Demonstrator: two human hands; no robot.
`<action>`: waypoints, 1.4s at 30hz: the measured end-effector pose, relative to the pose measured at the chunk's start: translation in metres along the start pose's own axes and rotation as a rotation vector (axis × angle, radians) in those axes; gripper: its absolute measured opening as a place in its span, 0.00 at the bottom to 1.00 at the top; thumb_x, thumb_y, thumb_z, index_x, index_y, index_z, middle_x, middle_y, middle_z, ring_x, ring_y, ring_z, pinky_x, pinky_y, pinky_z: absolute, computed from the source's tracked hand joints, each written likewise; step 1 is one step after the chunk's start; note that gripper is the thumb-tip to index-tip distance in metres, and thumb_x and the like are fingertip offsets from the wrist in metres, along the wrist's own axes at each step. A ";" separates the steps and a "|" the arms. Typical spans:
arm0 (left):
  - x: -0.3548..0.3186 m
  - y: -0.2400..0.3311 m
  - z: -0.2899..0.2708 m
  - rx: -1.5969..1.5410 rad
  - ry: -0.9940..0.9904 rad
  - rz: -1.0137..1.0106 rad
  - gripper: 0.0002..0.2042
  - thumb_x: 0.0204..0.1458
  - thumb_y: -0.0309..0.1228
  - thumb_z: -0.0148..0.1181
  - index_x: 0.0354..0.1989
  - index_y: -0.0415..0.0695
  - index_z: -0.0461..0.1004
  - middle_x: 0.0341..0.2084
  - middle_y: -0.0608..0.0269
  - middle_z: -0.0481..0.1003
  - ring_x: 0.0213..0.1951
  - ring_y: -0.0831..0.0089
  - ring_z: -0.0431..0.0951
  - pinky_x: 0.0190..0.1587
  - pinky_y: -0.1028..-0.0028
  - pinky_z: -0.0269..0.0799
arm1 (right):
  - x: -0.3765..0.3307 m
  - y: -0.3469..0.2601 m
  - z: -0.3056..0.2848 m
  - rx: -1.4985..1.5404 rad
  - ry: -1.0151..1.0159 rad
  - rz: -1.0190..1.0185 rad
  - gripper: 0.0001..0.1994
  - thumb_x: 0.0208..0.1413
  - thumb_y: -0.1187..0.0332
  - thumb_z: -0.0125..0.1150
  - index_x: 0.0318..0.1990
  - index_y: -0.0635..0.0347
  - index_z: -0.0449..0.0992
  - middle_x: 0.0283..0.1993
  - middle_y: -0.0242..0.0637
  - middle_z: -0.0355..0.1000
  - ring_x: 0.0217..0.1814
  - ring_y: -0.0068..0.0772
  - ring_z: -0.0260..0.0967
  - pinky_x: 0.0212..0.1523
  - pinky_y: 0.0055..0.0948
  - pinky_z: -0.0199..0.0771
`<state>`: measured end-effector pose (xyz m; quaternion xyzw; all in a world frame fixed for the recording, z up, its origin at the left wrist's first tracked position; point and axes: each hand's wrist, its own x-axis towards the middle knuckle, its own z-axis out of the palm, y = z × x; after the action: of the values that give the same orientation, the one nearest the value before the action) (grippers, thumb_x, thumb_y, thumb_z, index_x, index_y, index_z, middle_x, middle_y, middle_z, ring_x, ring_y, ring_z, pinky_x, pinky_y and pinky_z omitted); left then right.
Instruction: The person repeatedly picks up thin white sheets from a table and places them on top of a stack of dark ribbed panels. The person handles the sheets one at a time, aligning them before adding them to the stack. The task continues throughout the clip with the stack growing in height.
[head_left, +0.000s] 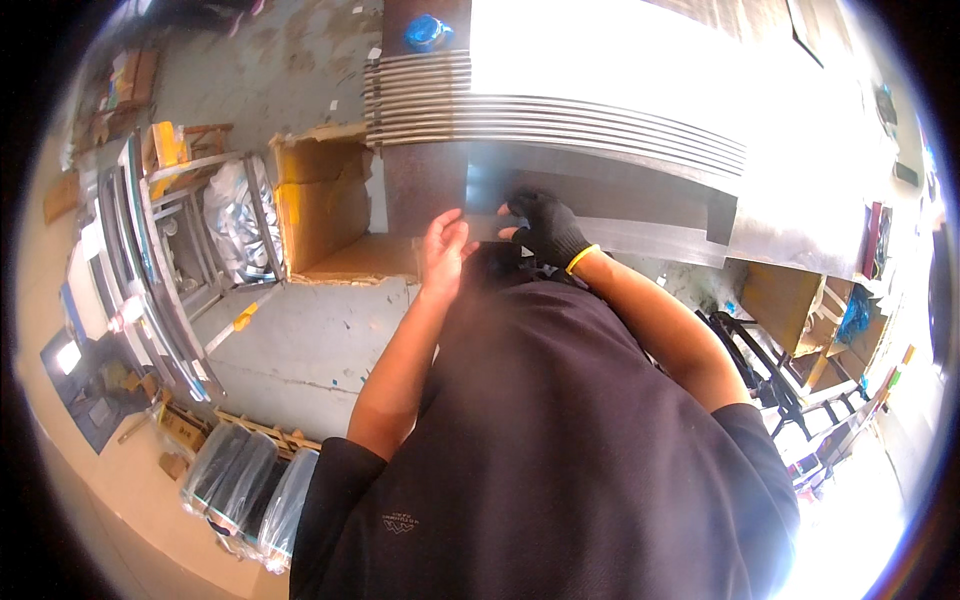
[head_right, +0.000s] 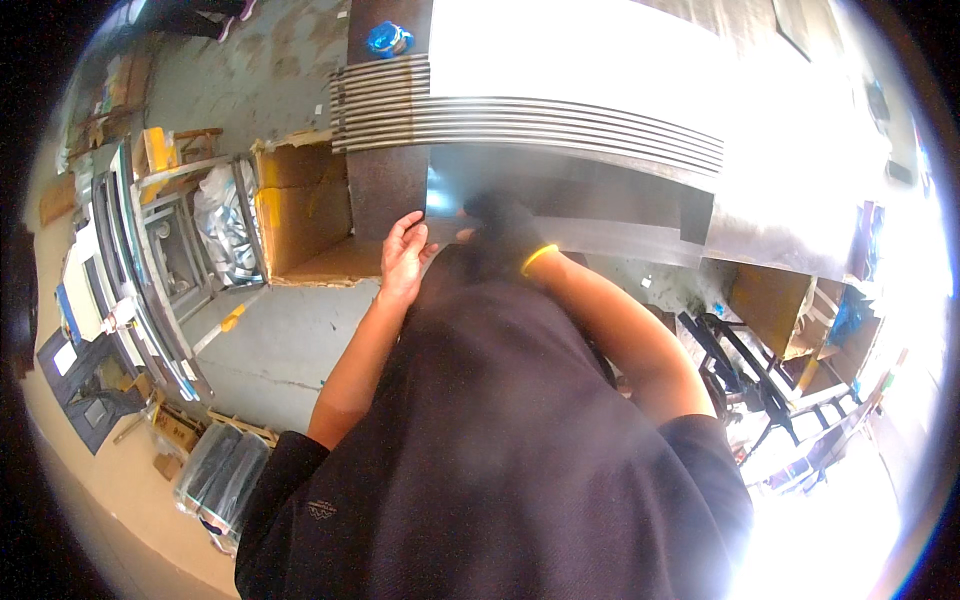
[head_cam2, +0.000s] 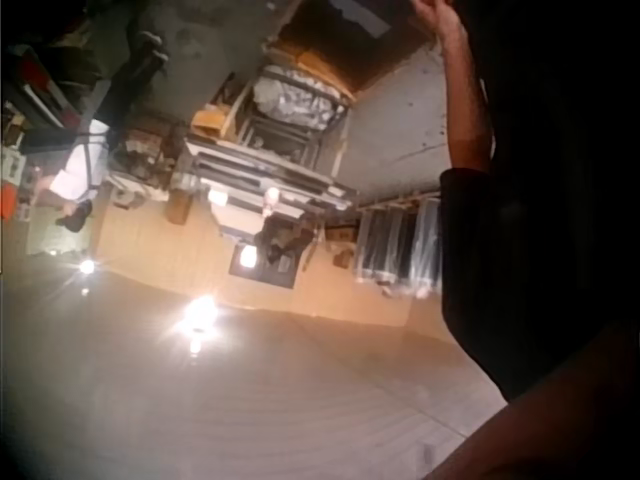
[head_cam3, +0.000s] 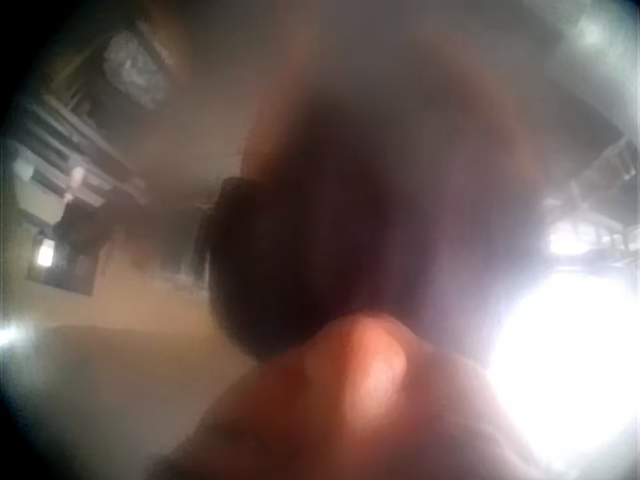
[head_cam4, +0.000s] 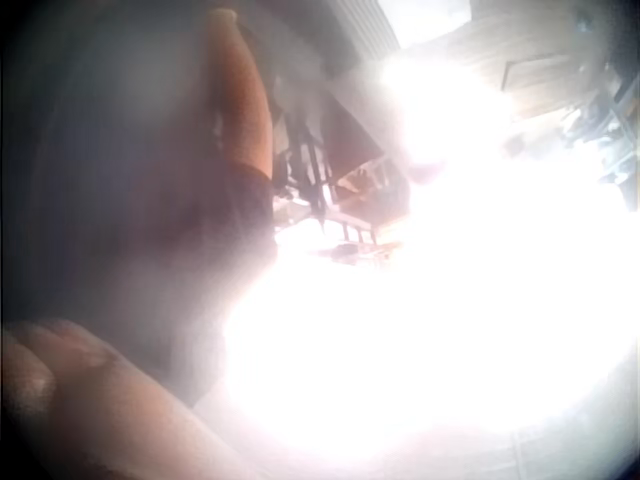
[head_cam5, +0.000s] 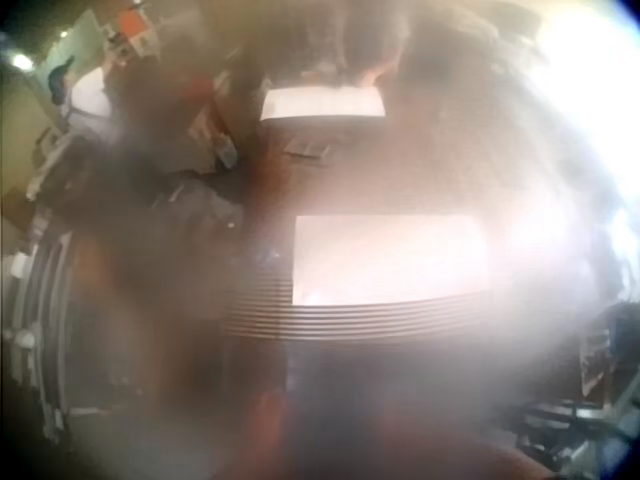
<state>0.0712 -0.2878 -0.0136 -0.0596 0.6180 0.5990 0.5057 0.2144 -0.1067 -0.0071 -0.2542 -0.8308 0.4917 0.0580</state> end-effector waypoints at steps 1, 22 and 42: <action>-0.004 0.006 0.003 -0.003 -0.018 -0.007 0.19 0.65 0.25 0.57 0.63 0.42 0.65 0.52 0.58 0.75 0.50 0.73 0.76 0.53 0.70 0.76 | 0.000 0.002 0.001 -0.039 -0.021 0.001 0.19 0.48 0.58 0.74 0.45 0.56 0.81 0.47 0.45 0.77 0.48 0.54 0.74 0.47 0.45 0.74; 0.000 -0.004 -0.009 -0.146 -0.198 -0.011 0.32 0.59 0.14 0.53 0.72 0.45 0.56 0.61 0.56 0.72 0.58 0.68 0.75 0.61 0.67 0.72 | 0.014 -0.017 -0.015 -0.290 -0.199 -0.193 0.24 0.43 0.55 0.74 0.46 0.58 0.79 0.49 0.44 0.76 0.52 0.52 0.73 0.54 0.45 0.71; -0.011 -0.005 0.007 -0.198 -0.136 -0.023 0.30 0.58 0.16 0.52 0.70 0.41 0.56 0.59 0.50 0.72 0.53 0.65 0.77 0.54 0.70 0.75 | 0.014 -0.024 -0.016 -0.377 -0.227 -0.294 0.23 0.45 0.52 0.72 0.45 0.57 0.80 0.47 0.42 0.77 0.51 0.50 0.73 0.55 0.47 0.71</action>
<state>0.0834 -0.2896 -0.0079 -0.0756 0.5191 0.6541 0.5449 0.1991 -0.0962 0.0192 -0.0802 -0.9370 0.3399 -0.0128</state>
